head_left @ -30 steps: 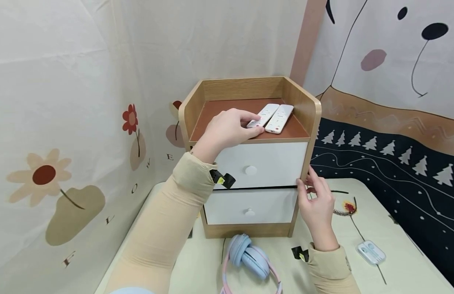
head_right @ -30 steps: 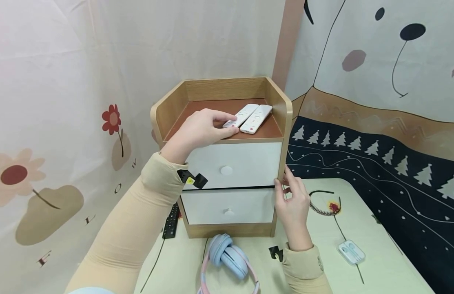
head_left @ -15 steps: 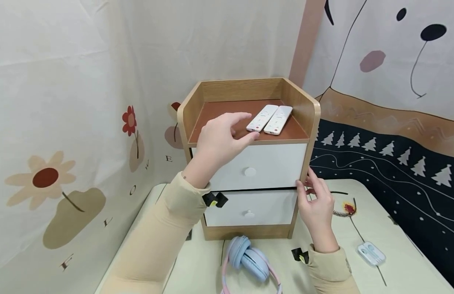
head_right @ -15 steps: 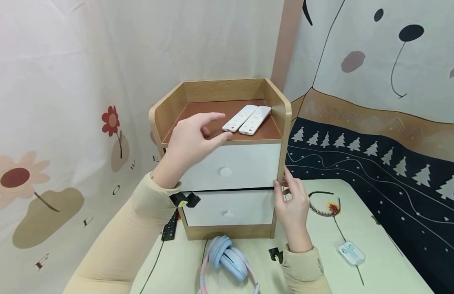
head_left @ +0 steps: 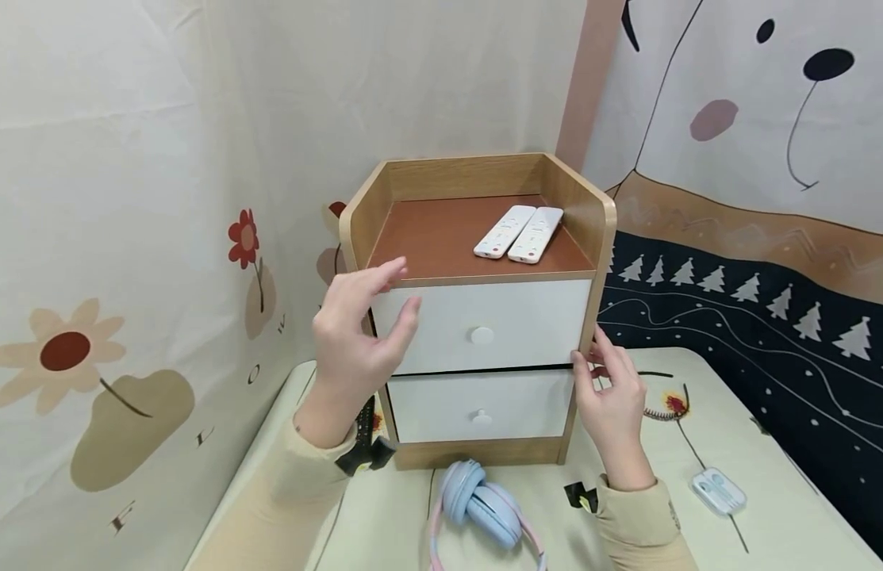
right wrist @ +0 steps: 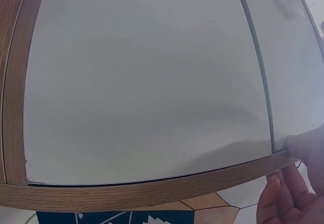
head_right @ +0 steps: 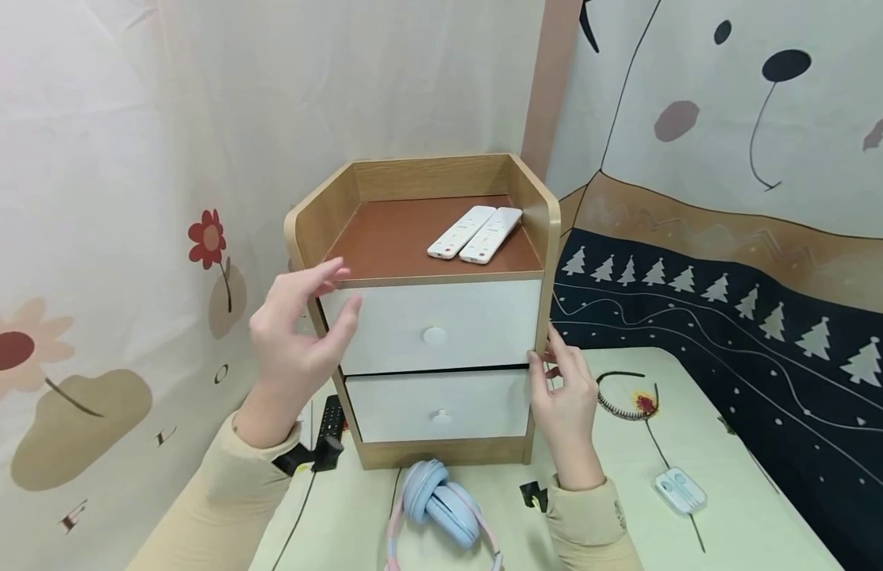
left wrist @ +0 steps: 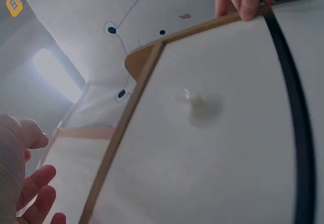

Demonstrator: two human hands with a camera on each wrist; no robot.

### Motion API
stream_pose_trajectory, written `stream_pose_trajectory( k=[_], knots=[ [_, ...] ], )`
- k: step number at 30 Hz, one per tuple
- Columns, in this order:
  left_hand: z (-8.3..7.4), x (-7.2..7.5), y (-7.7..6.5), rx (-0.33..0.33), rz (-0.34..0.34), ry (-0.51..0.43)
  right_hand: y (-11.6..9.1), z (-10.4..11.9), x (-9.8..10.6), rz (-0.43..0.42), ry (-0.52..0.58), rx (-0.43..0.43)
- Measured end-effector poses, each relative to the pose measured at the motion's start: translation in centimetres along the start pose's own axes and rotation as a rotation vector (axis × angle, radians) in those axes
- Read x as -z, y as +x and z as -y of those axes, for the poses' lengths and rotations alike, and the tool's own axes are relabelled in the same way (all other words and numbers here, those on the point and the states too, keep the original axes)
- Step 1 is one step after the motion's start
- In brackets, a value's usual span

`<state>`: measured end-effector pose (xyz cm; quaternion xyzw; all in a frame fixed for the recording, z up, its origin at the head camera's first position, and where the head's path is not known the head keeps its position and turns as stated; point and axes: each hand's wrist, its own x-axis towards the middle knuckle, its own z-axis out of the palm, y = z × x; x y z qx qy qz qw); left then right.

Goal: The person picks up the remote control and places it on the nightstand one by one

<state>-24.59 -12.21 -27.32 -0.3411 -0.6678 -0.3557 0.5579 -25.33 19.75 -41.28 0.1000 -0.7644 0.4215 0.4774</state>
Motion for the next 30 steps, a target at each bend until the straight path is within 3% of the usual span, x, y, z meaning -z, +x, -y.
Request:
stream_pose_trajectory(
  k=[5, 11, 18, 30],
  knots=[
    [1.7, 1.8, -3.0, 0.059, -0.011, -0.016, 0.1, 0.1, 0.0, -0.008, -0.003, 0.008],
    [4.1, 4.0, -6.8, 0.146, 0.018, 0.051, 0.1, 0.4, -0.2, -0.009, -0.002, -0.005],
    [5.9, 6.0, -11.5, 0.278, -0.025, 0.081, 0.1, 0.7, -0.3, -0.005, -0.002, 0.002],
    [10.4, 7.3, -20.1, 0.612, 0.229, 0.353, 0.0, 0.5, -0.1, -0.021, 0.014, 0.01]
  ],
)
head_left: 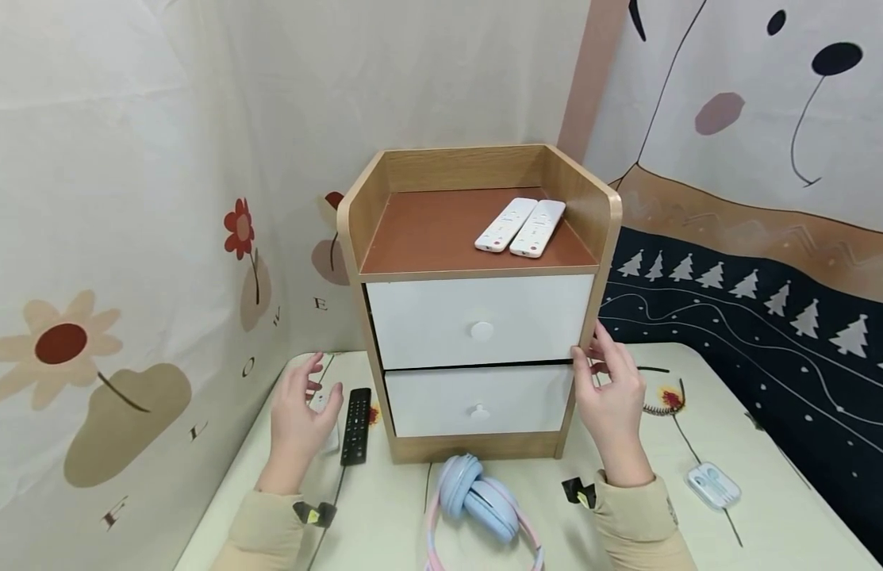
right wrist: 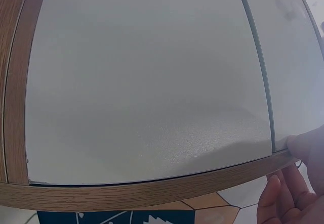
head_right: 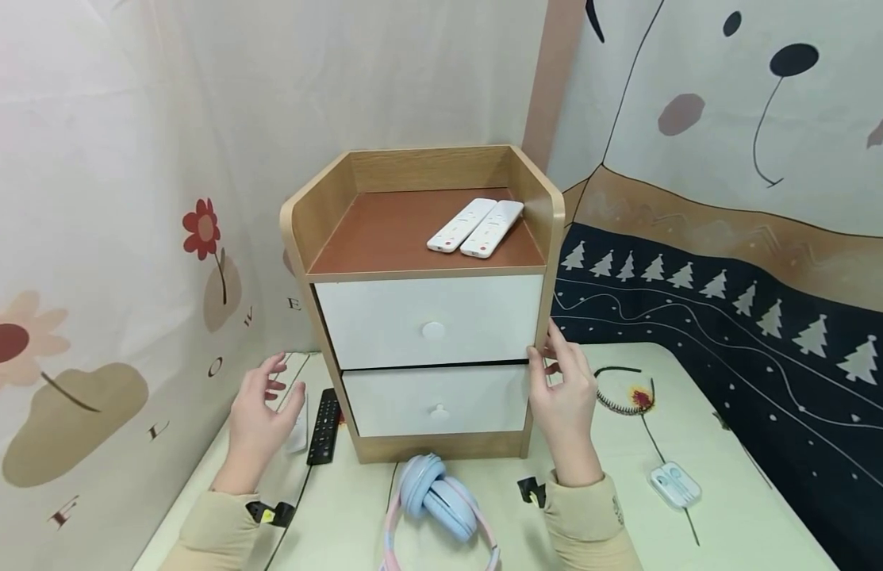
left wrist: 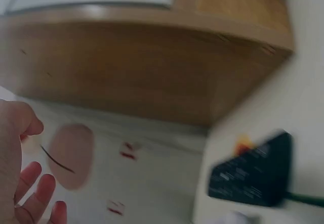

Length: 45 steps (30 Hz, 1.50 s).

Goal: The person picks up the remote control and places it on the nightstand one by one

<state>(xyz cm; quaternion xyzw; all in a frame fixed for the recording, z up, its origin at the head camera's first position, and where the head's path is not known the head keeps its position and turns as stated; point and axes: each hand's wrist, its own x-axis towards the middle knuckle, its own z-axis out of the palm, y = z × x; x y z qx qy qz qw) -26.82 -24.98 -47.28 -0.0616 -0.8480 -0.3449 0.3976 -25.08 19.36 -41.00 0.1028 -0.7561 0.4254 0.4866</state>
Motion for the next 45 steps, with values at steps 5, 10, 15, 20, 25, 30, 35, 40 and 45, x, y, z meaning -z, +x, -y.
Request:
stream_pose_trajectory(
  k=[5, 10, 15, 20, 25, 30, 35, 40, 45],
  knots=[
    [2.0, -0.3, -1.6, 0.133, 0.118, 0.075, 0.0, 0.0, 0.0, -0.002, -0.006, -0.007],
    [3.3, -0.3, -2.9, 0.199, 0.209, 0.105, 0.0, -0.2, -0.1, 0.01, -0.015, -0.01],
    [4.6, -0.3, -3.8, 0.28, 0.316, 0.118, 0.0, -0.3, -0.1, 0.018, -0.015, -0.01],
    [5.5, -0.1, -4.7, 0.405, 0.485, 0.17, 0.0, -0.1, 0.0, 0.009, -0.009, -0.003],
    [5.9, -0.2, -5.3, 0.437, 0.547, 0.214, -0.1, 0.0, 0.0, 0.011, -0.007, -0.004],
    [6.0, -0.3, -5.4, 0.428, 0.564, 0.231, 0.0, 0.1, 0.2, 0.007, -0.015, -0.006],
    [6.1, 0.0, -5.6, 0.443, 0.586, 0.243, -0.1, 0.1, 0.2, 0.011, -0.015, -0.005],
    [6.3, 0.1, -5.8, 0.435, 0.569, 0.282, -0.1, 0.0, 0.1, 0.009, -0.011, 0.006],
    [6.5, -0.1, -5.9, 0.427, 0.538, 0.308, 0.0, -0.2, 0.2, 0.016, -0.01, -0.004]
  ],
)
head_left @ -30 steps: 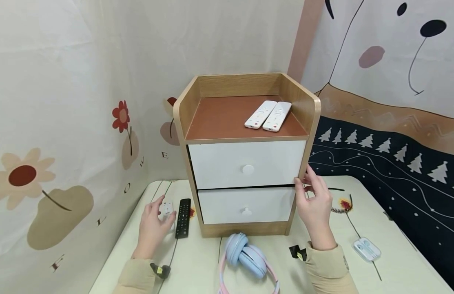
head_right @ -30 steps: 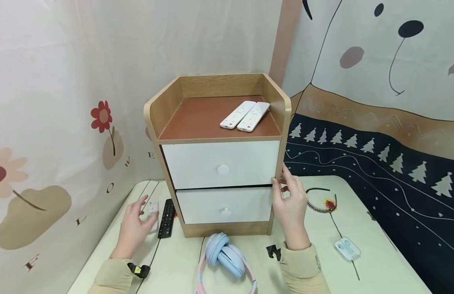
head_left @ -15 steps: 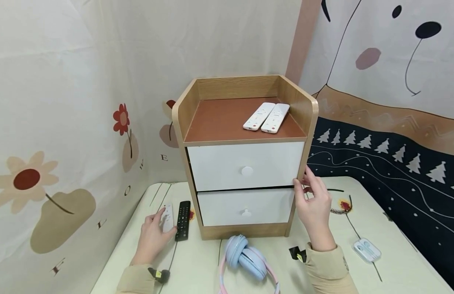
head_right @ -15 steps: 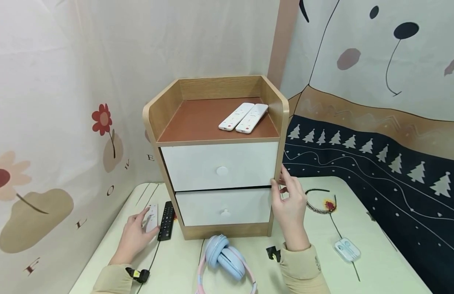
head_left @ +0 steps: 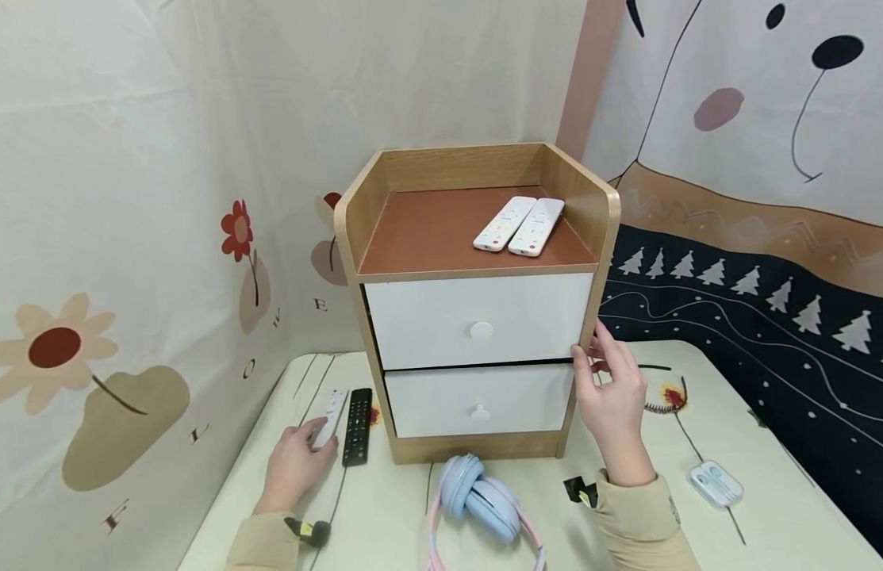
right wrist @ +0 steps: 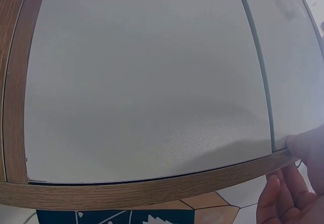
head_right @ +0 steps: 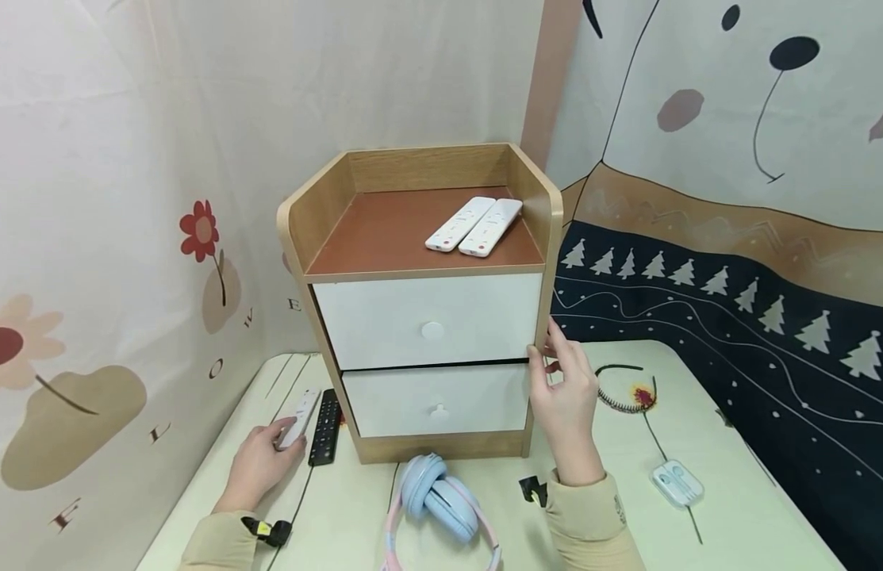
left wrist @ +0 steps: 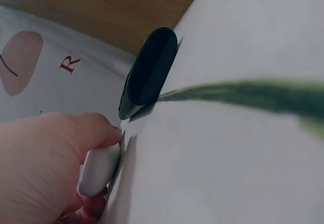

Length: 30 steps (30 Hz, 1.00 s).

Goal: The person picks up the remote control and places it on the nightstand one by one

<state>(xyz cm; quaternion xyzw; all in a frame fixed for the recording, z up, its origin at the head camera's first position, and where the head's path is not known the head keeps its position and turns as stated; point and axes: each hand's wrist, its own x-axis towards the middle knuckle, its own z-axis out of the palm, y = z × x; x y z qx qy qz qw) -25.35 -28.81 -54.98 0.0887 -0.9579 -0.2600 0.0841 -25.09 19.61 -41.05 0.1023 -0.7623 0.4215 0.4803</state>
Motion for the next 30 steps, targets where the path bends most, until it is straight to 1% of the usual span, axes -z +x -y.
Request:
stream_pose_trajectory(
  k=[8, 15, 18, 21, 23, 26, 30],
  knots=[
    [0.1, -0.1, -0.1, 0.019, -0.035, -0.041, 0.1, -0.2, 0.0, 0.006, -0.008, -0.006],
    [0.1, -0.1, -0.1, 0.075, -0.077, -0.123, 0.0, -0.2, 0.0, 0.014, -0.006, -0.013],
    [-0.2, 0.1, 0.0, 0.079, -0.098, -0.151, 0.0, -0.3, 0.0, 0.016, -0.004, -0.016],
    [-0.6, 0.5, 0.1, 0.069, -0.14, -0.18, 0.0, -0.3, 0.0, 0.014, -0.002, -0.015],
    [-1.2, 1.0, 0.1, 0.053, -0.183, -0.195, 0.0, -0.3, -0.1, 0.013, 0.0, -0.014],
    [-2.2, 2.0, 0.0, 0.024, -0.258, -0.217, 0.0, -0.3, -0.1, 0.014, 0.001, -0.012],
    [-3.9, 3.4, -0.4, -0.025, -0.331, -0.23, -0.1, -0.2, 0.0, 0.012, -0.001, -0.014]
  ],
)
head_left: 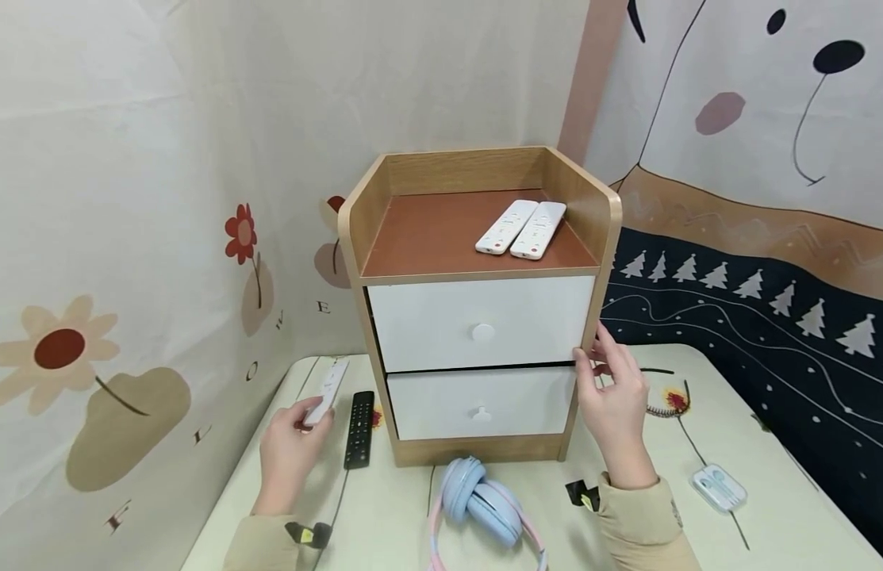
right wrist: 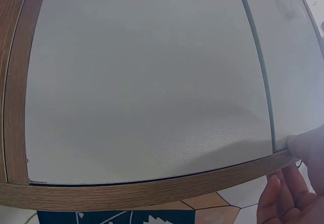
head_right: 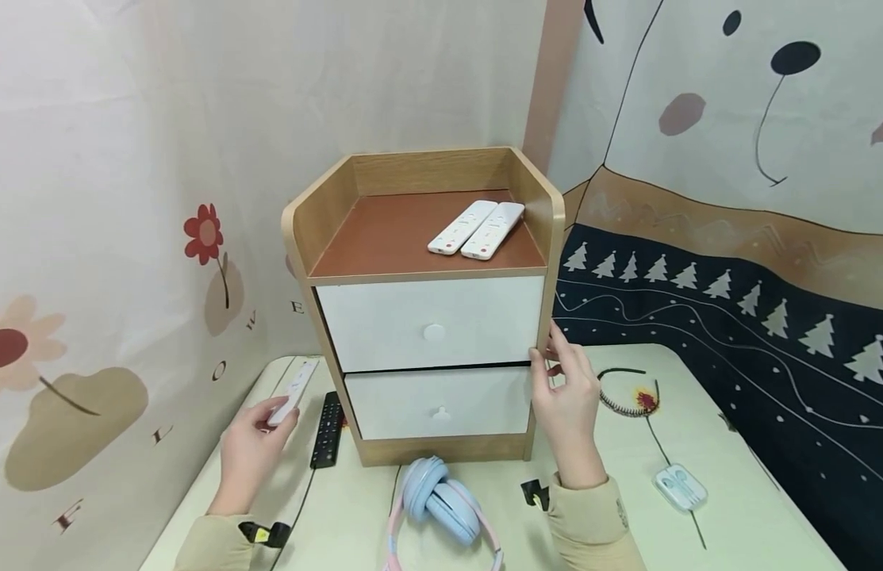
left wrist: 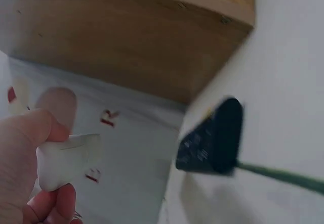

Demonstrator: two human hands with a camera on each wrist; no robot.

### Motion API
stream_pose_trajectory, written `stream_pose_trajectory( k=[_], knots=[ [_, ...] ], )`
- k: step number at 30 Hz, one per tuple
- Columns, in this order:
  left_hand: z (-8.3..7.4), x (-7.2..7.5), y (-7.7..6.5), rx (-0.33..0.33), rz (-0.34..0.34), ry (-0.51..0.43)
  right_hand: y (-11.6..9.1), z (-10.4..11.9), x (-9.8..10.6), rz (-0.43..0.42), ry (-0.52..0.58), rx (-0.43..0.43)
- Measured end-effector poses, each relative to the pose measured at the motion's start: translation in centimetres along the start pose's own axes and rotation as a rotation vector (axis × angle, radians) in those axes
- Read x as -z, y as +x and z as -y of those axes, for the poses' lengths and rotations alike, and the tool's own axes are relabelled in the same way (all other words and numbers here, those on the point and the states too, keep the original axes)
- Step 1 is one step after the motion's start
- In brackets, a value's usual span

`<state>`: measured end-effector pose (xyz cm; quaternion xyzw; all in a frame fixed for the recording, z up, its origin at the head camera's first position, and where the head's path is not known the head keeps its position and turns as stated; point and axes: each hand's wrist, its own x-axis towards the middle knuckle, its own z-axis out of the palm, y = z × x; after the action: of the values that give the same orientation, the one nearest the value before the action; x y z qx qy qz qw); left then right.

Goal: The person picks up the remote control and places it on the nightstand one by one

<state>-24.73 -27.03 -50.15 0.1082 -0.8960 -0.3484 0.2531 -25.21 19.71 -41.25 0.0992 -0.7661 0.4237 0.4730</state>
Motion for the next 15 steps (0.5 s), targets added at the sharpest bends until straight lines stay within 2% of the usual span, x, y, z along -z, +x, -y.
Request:
stream_pose_trajectory(
  k=[4, 9, 15],
  knots=[
    [-2.2, 0.9, -0.2, -0.077, -0.078, -0.035, 0.0, 0.1, 0.1, -0.003, 0.0, 0.0],
    [-5.3, 2.4, 0.2, -0.227, -0.201, -0.106, 0.0, 0.2, 0.1, -0.011, 0.003, 0.005],
    [-9.5, 4.9, 0.9, -0.347, -0.263, -0.208, 0.0, 0.2, 0.1, -0.009, 0.005, 0.009]
  ],
)
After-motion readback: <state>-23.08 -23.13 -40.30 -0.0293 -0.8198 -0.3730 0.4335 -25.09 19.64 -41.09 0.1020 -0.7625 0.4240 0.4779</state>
